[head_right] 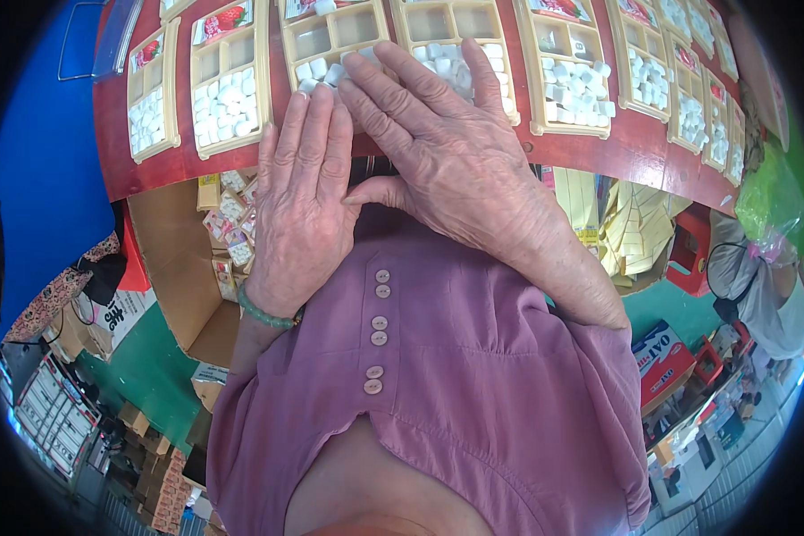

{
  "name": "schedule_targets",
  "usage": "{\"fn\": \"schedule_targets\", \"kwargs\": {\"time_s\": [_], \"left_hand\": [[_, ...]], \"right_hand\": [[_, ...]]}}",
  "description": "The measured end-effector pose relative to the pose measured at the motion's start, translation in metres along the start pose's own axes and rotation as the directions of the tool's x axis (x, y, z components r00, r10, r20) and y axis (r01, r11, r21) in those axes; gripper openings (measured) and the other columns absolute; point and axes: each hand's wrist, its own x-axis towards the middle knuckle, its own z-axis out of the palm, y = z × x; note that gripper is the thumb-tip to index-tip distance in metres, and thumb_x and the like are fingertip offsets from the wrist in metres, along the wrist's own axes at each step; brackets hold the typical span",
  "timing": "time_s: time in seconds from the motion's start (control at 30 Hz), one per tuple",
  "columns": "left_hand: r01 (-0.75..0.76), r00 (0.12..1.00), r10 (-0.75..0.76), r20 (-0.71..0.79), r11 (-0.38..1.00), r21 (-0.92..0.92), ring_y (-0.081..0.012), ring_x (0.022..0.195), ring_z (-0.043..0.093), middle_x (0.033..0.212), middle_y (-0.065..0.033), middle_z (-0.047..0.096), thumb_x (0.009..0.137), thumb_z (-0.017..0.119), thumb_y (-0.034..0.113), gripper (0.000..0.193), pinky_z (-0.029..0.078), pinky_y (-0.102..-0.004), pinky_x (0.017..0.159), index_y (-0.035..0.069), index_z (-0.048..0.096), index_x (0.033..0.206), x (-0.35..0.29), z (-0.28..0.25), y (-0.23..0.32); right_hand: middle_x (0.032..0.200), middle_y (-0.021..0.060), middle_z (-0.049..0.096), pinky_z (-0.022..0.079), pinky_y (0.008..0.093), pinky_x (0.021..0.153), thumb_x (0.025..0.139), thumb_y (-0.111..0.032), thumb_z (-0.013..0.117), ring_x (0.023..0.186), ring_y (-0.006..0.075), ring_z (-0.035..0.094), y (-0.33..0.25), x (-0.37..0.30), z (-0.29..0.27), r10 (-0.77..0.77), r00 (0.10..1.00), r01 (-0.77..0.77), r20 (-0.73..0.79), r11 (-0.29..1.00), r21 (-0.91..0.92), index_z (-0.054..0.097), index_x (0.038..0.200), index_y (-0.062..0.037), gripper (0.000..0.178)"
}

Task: Manually packing small white cube-shaped items into partitioned boxes.

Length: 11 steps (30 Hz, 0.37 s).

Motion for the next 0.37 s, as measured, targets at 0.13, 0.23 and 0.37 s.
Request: {"fn": "schedule_targets", "kwargs": {"time_s": [0.13, 0.23, 0.37], "left_hand": [[-0.009, 0.998, 0.005, -0.064, 0.998, -0.063, -0.0329, 0.145, 0.029, 0.154, -0.017, 0.033, 0.082, 0.069, 0.017, 0.073, 0.027, -0.0515, 0.116, -0.002, 0.039, 0.146, -0.0003, 0.0006, -0.0013], [0.026, 0.997, -0.033, -0.069, 0.994, -0.103, -0.0278, 0.146, 0.03, 0.155, -0.0129, 0.035, 0.088, 0.059, 0.014, 0.058, 0.023, -0.0484, 0.119, 0.001, 0.045, 0.143, -0.0026, -0.0031, 0.003], [0.012, 1.0, -0.011, 0.018, 1.0, -0.024, -0.0278, 0.146, 0.028, 0.155, -0.0121, 0.035, 0.087, 0.064, 0.017, 0.063, 0.022, -0.0483, 0.119, 0.005, 0.044, 0.145, -0.0051, -0.0011, 0.0006]], "right_hand": [[0.154, 0.0014, 0.039, 0.01, 0.0554, 0.119, 0.072, -0.067, 0.058, 0.144, 0.0206, 0.032, -0.0002, -0.0017, -0.0033, 0.004, 1.0, -0.004, -0.002, 1.0, 0.005, 0.041, 0.148, -0.0149, 0.094], [0.154, 0.0015, 0.038, 0.01, 0.0553, 0.119, 0.073, -0.066, 0.058, 0.144, 0.0208, 0.033, -0.0009, -0.0068, -0.0061, 0.007, 1.0, -0.007, 0.001, 1.0, 0.023, 0.04, 0.148, -0.0149, 0.093], [0.156, 0.0024, 0.035, 0.01, 0.0559, 0.119, 0.074, -0.065, 0.059, 0.144, 0.021, 0.033, -0.003, -0.0079, -0.0025, 0.009, 1.0, -0.01, 0.029, 1.0, 0.024, 0.038, 0.15, -0.0157, 0.092]]}}
